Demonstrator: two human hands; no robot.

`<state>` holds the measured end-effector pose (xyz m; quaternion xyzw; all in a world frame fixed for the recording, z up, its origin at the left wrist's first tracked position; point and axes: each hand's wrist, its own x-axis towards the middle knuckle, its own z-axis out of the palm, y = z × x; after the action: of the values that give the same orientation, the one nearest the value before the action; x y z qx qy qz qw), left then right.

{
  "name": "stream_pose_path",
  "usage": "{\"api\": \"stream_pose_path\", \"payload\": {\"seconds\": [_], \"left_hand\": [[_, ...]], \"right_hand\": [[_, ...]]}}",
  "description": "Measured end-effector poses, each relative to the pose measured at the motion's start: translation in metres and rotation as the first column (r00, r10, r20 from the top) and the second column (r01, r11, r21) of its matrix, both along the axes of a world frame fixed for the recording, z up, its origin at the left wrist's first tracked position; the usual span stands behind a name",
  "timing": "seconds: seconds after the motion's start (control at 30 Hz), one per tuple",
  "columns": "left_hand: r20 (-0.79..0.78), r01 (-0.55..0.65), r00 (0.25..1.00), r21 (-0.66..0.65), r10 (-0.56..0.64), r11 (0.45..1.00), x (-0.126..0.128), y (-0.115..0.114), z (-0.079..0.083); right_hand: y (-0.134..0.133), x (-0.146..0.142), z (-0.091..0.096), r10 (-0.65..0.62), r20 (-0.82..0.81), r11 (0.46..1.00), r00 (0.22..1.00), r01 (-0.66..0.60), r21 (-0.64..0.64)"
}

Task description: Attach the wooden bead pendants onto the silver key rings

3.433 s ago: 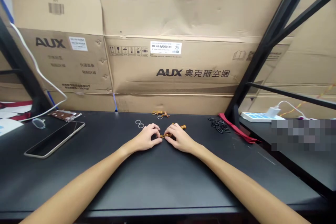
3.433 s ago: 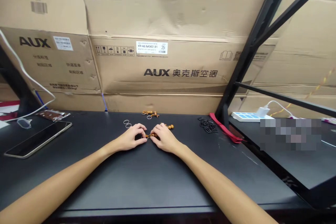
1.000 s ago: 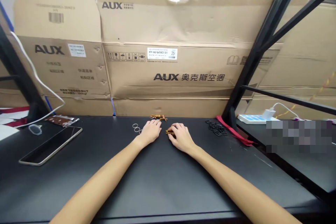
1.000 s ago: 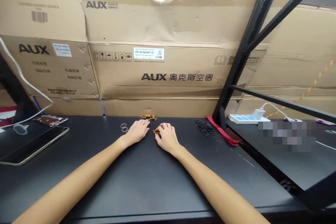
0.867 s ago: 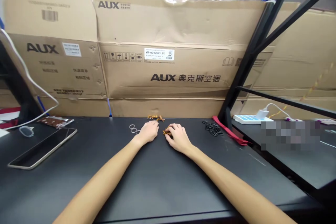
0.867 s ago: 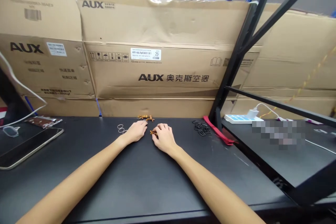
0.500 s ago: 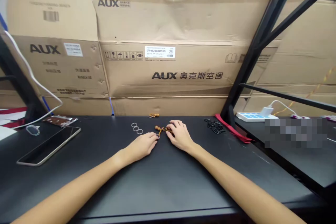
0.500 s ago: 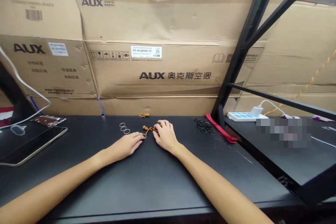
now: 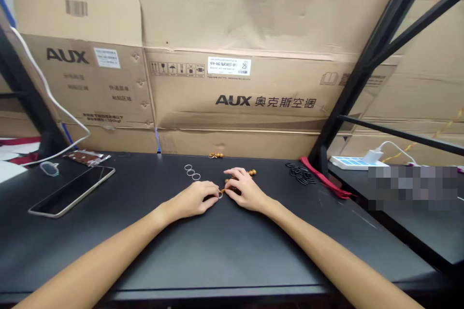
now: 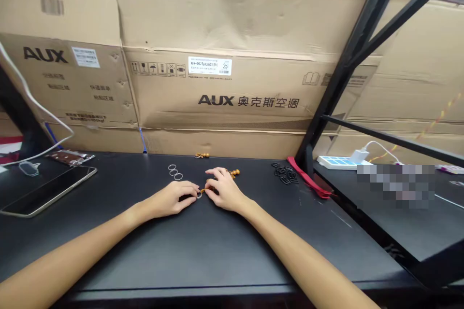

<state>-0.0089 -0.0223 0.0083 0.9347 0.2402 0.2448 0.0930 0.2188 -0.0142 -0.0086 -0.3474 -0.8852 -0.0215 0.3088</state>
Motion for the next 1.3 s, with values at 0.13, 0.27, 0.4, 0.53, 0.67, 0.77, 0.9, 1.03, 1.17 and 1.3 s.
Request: {"api": "stream_pose_path", "payload": {"seconds": [0.13, 0.27, 0.4, 0.53, 0.67, 0.77, 0.9, 1.03, 1.17, 1.3], "left_hand": [[0.037, -0.079, 0.996, 0.018, 0.078, 0.997, 0.000, 0.000, -0.003], [0.046, -0.146, 0.988, 0.015, 0.145, 0.989, 0.003, -0.003, -0.005], [0.034, -0.165, 0.986, 0.021, 0.164, 0.986, 0.008, -0.004, -0.006], [0.031, -0.153, 0.988, 0.014, 0.152, 0.988, 0.008, -0.001, -0.008], [0.020, -0.126, 0.992, -0.010, 0.126, 0.992, 0.004, 0.003, -0.008], [0.024, -0.143, 0.989, -0.025, 0.144, 0.989, 0.002, 0.003, -0.008], [0.041, -0.159, 0.986, -0.036, 0.160, 0.987, 0.004, 0.002, -0.009], [0.063, -0.144, 0.987, -0.028, 0.146, 0.989, 0.006, 0.003, -0.010], [0.050, -0.142, 0.988, -0.028, 0.143, 0.989, 0.005, 0.004, -0.009], [0.039, -0.165, 0.985, -0.034, 0.166, 0.986, 0.004, 0.003, -0.009]], "right_hand": [[-0.003, -0.004, 0.000, 0.022, -0.044, 0.997, 0.999, -0.025, -0.072], [-0.006, -0.007, 0.000, 0.037, -0.082, 0.992, 0.996, -0.046, -0.116], [-0.007, -0.008, 0.001, 0.041, -0.106, 0.989, 0.993, -0.055, -0.136], [-0.006, -0.008, -0.001, 0.026, -0.101, 0.992, 0.995, -0.038, -0.121], [-0.004, -0.007, -0.004, -0.011, -0.089, 0.996, 0.996, 0.003, -0.088], [-0.005, -0.008, -0.003, -0.010, -0.083, 0.996, 0.997, 0.003, -0.088], [-0.009, -0.010, 0.001, 0.034, -0.083, 0.994, 0.996, -0.043, -0.104], [-0.007, -0.010, -0.001, 0.012, -0.092, 0.996, 0.996, -0.019, -0.082], [-0.004, -0.010, -0.004, -0.033, -0.109, 0.998, 0.994, 0.026, -0.063], [-0.008, -0.011, -0.001, 0.018, -0.114, 0.997, 0.993, -0.027, -0.074]]}}
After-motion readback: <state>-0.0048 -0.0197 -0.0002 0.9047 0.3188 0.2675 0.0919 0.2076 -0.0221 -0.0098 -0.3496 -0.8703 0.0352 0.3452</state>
